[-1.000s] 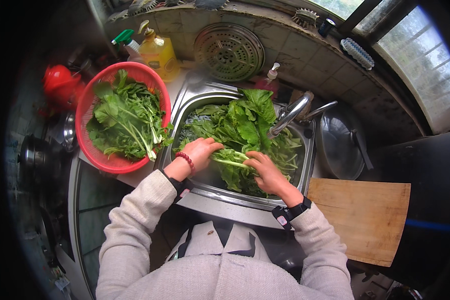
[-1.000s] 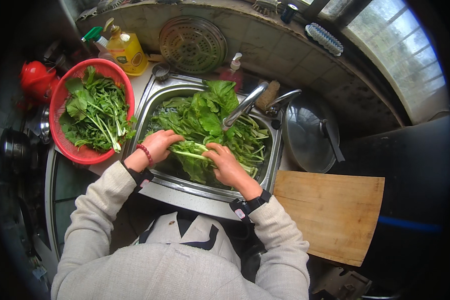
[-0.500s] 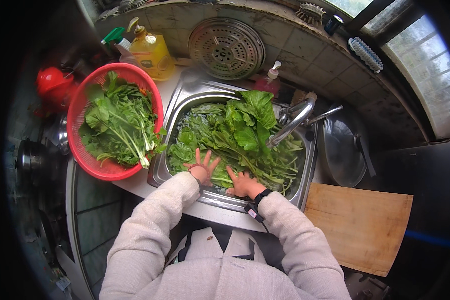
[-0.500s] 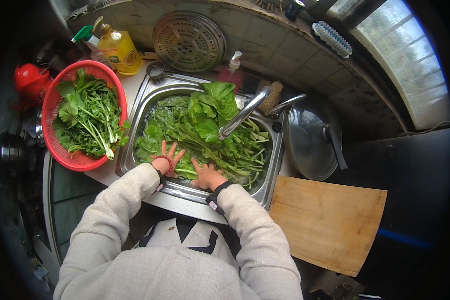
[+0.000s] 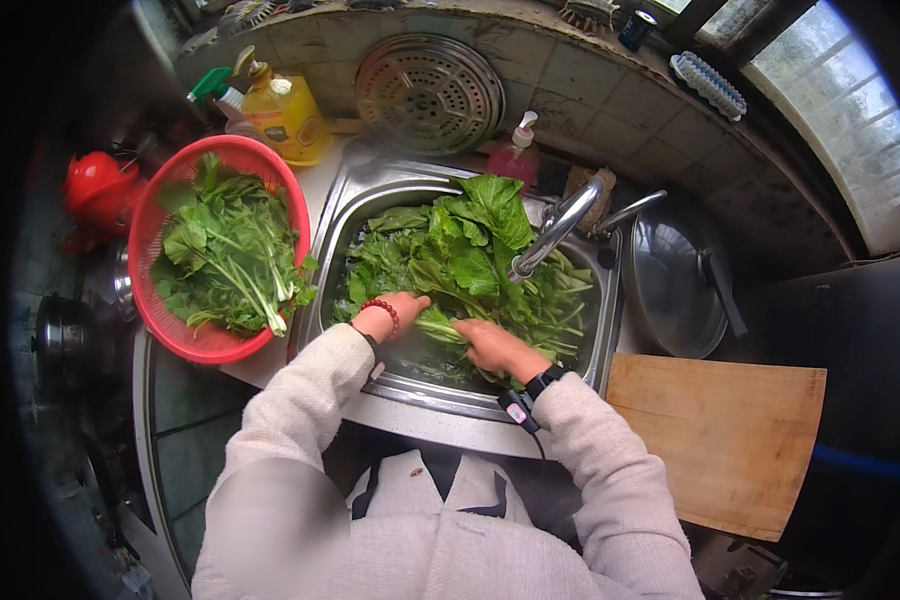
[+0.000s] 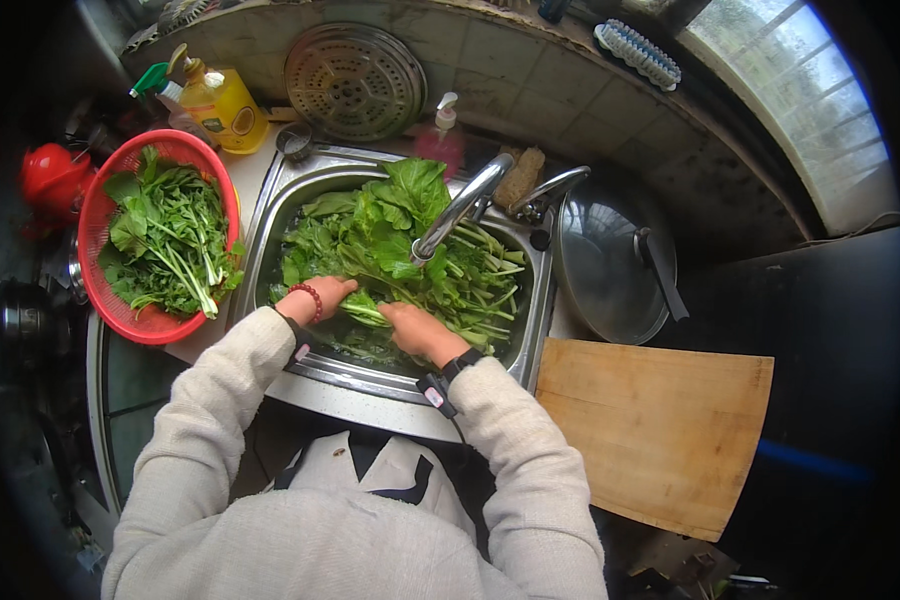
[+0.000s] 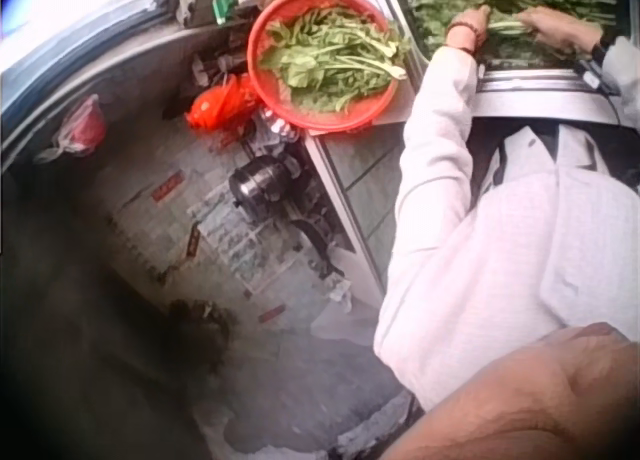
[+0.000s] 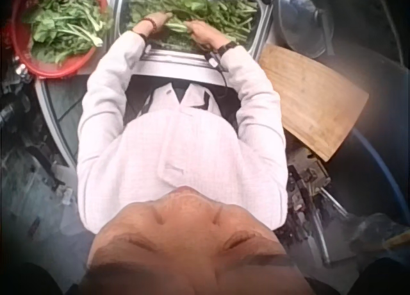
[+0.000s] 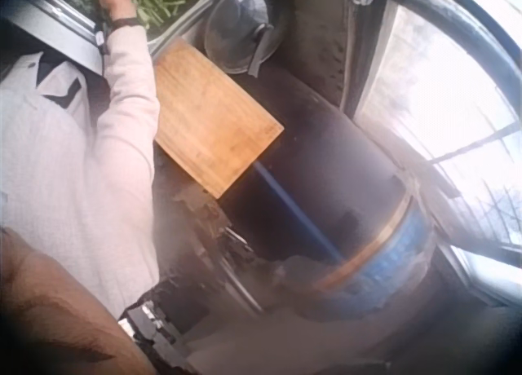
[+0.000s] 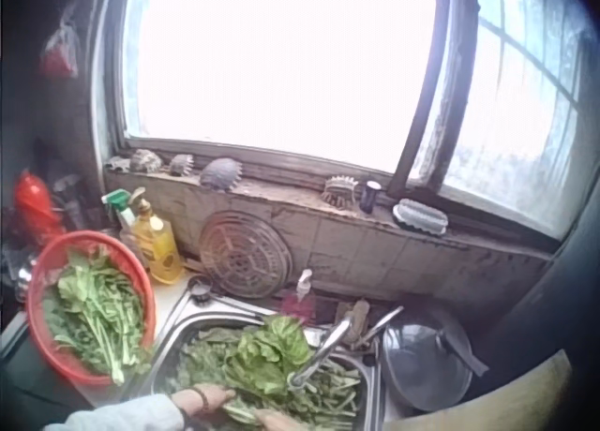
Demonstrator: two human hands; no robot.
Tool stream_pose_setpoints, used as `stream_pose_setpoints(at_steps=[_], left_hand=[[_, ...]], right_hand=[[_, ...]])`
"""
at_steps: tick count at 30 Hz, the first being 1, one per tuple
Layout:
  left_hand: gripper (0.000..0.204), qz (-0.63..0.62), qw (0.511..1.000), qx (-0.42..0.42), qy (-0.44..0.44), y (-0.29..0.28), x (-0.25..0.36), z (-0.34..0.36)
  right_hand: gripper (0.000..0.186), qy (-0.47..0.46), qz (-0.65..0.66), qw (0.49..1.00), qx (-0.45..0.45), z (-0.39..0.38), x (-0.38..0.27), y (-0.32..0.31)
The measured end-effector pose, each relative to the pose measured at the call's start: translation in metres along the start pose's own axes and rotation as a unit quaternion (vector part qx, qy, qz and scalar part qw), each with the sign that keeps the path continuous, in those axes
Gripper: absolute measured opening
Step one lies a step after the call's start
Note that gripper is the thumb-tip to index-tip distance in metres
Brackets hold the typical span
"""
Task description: The person washes leafy green vegetables in a kitchen sink under running water, then transfers them into a red colander. The person handles the greens by hand, rinsing and moving them from the sink to the colander.
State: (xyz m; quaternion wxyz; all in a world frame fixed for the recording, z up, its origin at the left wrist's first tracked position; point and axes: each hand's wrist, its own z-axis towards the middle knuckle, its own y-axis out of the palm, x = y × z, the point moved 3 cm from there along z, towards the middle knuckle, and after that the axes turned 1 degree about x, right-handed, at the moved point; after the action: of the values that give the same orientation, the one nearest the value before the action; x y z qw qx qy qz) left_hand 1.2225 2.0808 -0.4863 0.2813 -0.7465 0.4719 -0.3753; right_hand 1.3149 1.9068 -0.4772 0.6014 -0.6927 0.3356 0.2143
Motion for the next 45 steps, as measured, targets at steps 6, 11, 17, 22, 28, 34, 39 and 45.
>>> stream_pose_setpoints(at_steps=[6,11,17,22,28,34,39,45], left_hand=[[0.048,-0.1,0.979,0.171,0.056,-0.07,0.024,-0.069],[0.054,-0.116,0.961,0.232,0.095,-0.069,0.022,-0.086],[0.084,0.062,0.992,-0.109,-0.029,-0.001,0.013,-0.052],[0.075,0.098,0.972,-0.189,-0.103,0.065,0.008,-0.014],[0.077,0.09,0.941,-0.303,-0.12,0.086,-0.014,0.039],[0.037,0.156,0.987,-0.041,-0.014,0.054,0.014,0.022],[0.043,0.052,0.992,-0.105,-0.053,0.029,0.012,-0.011],[0.062,0.003,1.0,0.015,-0.007,0.02,0.008,-0.041]], right_hand=[[0.033,-0.033,0.055,0.996,0.062,-0.028,-0.051,-0.082],[0.026,-0.062,0.042,0.991,0.114,-0.032,-0.062,-0.078],[0.035,0.09,-0.116,0.987,-0.066,-0.027,-0.019,-0.004],[0.037,0.109,-0.192,0.963,-0.157,-0.021,0.013,0.041],[0.049,0.144,-0.192,0.946,-0.22,0.006,0.024,0.073],[0.023,0.125,-0.17,0.973,-0.098,0.011,0.018,0.058],[0.009,0.051,-0.046,0.993,-0.095,-0.005,0.008,0.025],[0.071,0.097,-0.037,0.988,-0.112,-0.028,-0.005,0.015]])
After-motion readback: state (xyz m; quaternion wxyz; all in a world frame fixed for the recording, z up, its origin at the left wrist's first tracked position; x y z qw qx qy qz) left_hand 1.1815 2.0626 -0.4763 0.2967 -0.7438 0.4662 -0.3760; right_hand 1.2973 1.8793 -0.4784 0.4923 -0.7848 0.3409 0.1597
